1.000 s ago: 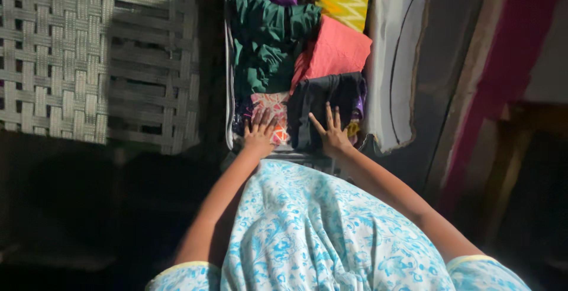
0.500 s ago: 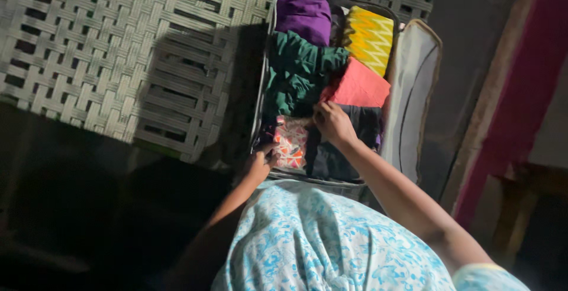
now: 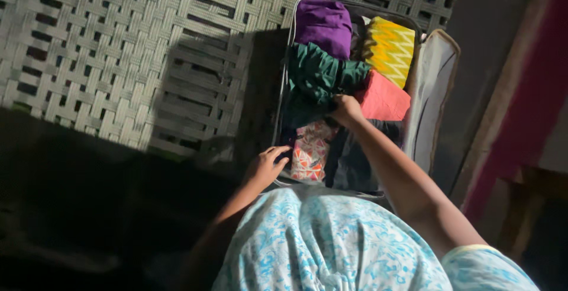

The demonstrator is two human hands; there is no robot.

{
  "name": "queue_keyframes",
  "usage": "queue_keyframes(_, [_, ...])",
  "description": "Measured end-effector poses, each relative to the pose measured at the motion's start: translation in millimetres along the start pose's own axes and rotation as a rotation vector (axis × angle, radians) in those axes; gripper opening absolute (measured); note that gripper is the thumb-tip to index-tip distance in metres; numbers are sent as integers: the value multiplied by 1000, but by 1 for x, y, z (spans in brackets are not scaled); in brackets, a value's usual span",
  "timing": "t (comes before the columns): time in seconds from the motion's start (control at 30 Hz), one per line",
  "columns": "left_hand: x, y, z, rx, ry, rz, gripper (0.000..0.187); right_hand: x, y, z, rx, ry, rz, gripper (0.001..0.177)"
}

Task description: The person folds a dark garment and a green garment on a woven mat, then places them into a teal suitcase already containing folded clothes. The person closes and zips the suitcase.

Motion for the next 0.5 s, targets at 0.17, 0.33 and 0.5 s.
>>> queue_keyframes(0.17, [-13, -35, -14, 27, 53, 185, 34, -14, 13, -69, 66, -958, 82, 27])
queue_keyframes(0.33, [9, -72, -23, -115, 428, 86, 48, -75, 51, -144, 193, -1457, 251, 26])
queue_keyframes(0.5, [61, -83, -34, -350, 575, -254, 67, -180, 100, -151, 142, -1455, 161, 29])
Point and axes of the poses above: each hand's wrist, its own y-axis away from the middle knuckle, its own z-axis out of the palm, x = y × z, the point moved 8 cm from there along -y, towards the middle knuckle, and after that the axes turned 1 degree about x, right-handed, at the moved point
